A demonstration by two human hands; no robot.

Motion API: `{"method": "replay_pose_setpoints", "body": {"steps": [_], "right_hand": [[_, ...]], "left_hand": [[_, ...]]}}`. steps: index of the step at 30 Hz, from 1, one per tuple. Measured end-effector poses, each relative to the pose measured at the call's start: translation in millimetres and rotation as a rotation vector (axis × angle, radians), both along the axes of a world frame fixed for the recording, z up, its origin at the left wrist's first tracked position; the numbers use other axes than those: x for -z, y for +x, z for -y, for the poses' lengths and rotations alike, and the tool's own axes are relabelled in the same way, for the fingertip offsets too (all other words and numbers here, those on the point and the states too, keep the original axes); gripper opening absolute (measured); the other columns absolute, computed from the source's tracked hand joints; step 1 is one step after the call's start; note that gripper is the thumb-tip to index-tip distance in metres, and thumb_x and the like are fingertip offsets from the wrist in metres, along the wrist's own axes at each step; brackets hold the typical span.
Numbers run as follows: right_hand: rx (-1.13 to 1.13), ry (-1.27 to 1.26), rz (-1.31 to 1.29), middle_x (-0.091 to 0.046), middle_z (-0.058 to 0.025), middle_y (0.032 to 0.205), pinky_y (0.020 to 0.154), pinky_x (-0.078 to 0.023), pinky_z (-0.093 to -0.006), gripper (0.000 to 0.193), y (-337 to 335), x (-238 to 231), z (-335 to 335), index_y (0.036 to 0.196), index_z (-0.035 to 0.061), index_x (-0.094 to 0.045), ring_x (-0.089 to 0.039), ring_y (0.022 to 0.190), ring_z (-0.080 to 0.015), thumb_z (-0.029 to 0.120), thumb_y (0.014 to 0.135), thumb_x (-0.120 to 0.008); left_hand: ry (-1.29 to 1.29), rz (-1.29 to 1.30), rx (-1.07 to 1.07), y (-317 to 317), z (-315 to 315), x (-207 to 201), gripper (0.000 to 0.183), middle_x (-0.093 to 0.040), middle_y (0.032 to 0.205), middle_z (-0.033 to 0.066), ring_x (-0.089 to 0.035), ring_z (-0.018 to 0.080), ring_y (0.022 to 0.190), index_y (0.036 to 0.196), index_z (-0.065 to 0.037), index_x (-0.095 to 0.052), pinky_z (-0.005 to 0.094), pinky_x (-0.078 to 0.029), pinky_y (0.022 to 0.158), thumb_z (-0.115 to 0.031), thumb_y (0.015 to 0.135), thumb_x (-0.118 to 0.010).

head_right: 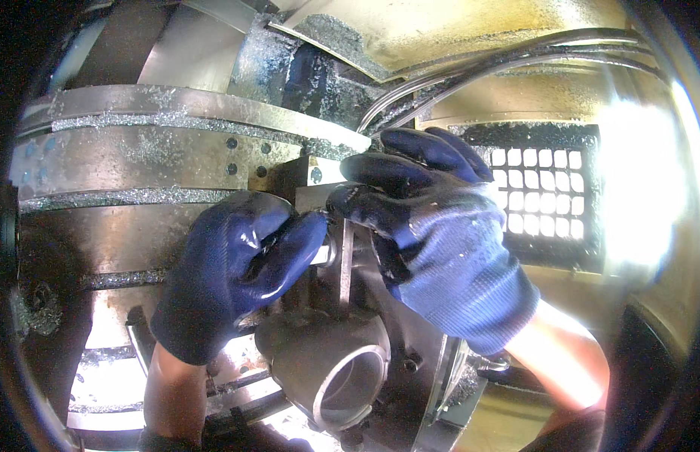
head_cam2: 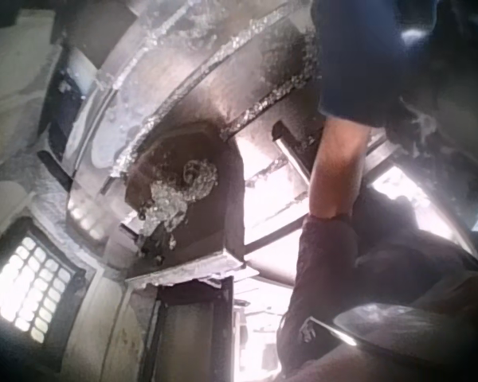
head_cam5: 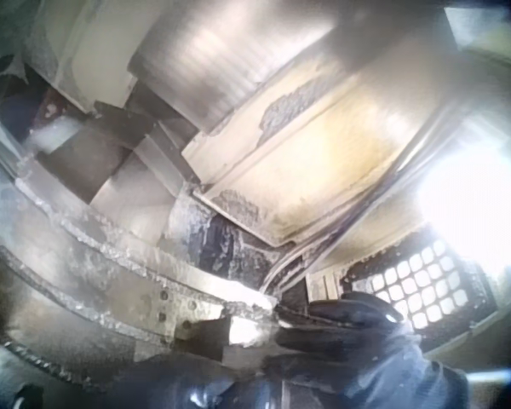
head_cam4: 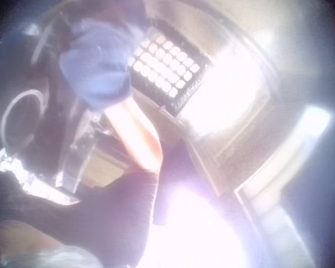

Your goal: The person uses an air nozzle to clean metal shavings from a CNC machine table and a metal component, then places the component into a fixture and secures it using a T-handle wrench and another tool.

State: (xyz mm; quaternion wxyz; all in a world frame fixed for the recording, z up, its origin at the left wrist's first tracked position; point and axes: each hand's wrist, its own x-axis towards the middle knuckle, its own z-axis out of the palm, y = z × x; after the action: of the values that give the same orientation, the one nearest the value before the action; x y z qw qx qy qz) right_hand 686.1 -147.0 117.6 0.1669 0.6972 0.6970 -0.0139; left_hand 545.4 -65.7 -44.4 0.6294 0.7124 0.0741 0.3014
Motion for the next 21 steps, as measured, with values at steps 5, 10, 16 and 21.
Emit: {"method": "replay_pose_setpoints", "body": {"steps": [5, 10, 16, 21], "right_hand": [[0.073, -0.01, 0.002, -0.066, -0.0081, 0.113, 0.099, -0.042, -0.0434, 0.03, -3.2, -0.4, 3.4, 0.094, 0.0157, -0.072, -0.057, 0.113, -0.033, 0.003, 0.068, -0.064], [0.014, 0.073, 0.001, -0.07, -0.0027, 0.101, 0.102, -0.038, -0.0372, 0.016, -1.8, -1.2, 1.4, 0.09, 0.0147, -0.072, -0.057, 0.111, -0.0225, 0.016, 0.075, -0.067], [0.011, 0.075, 0.015, -0.067, -0.001, 0.108, 0.101, -0.037, -0.0409, 0.02, -2.1, -0.1, 2.2, 0.094, 0.0185, -0.071, -0.054, 0.114, -0.0261, 0.024, 0.076, -0.065], [0.04, 0.107, -0.008, -0.067, -0.0003, 0.106, 0.101, -0.037, -0.042, 0.02, -6.3, -3.0, 4.0, 0.093, 0.0205, -0.072, -0.054, 0.112, -0.0264, 0.025, 0.075, -0.065]], "left_hand": [[0.095, 0.193, -0.031, -6.1, -6.6, -13.1, 0.032, -0.061, 0.103, 0.0164, -0.059, 0.0316, 0.095, 0.107, -0.001, -0.061, 0.0392, -0.046, 0.084, -0.013, 0.079, -0.071], [0.214, 0.026, -0.239, 0.7, -4.8, -18.6, 0.037, -0.064, 0.091, 0.0186, -0.063, 0.0305, 0.077, 0.093, 0.0, -0.062, 0.0373, -0.05, 0.066, -0.035, 0.082, -0.069], [0.082, -0.048, -0.03, 3.8, 1.0, -5.9, 0.026, -0.063, 0.096, 0.0178, -0.062, 0.0315, 0.086, 0.098, -0.003, -0.063, 0.0376, -0.05, 0.076, -0.02, 0.08, -0.07], [-0.131, 0.183, -0.134, -14.9, -3.5, -19.1, 0.026, -0.062, 0.098, 0.0171, -0.061, 0.0361, 0.09, 0.1, -0.005, -0.062, 0.0404, -0.049, 0.079, -0.02, 0.081, -0.07]]}}
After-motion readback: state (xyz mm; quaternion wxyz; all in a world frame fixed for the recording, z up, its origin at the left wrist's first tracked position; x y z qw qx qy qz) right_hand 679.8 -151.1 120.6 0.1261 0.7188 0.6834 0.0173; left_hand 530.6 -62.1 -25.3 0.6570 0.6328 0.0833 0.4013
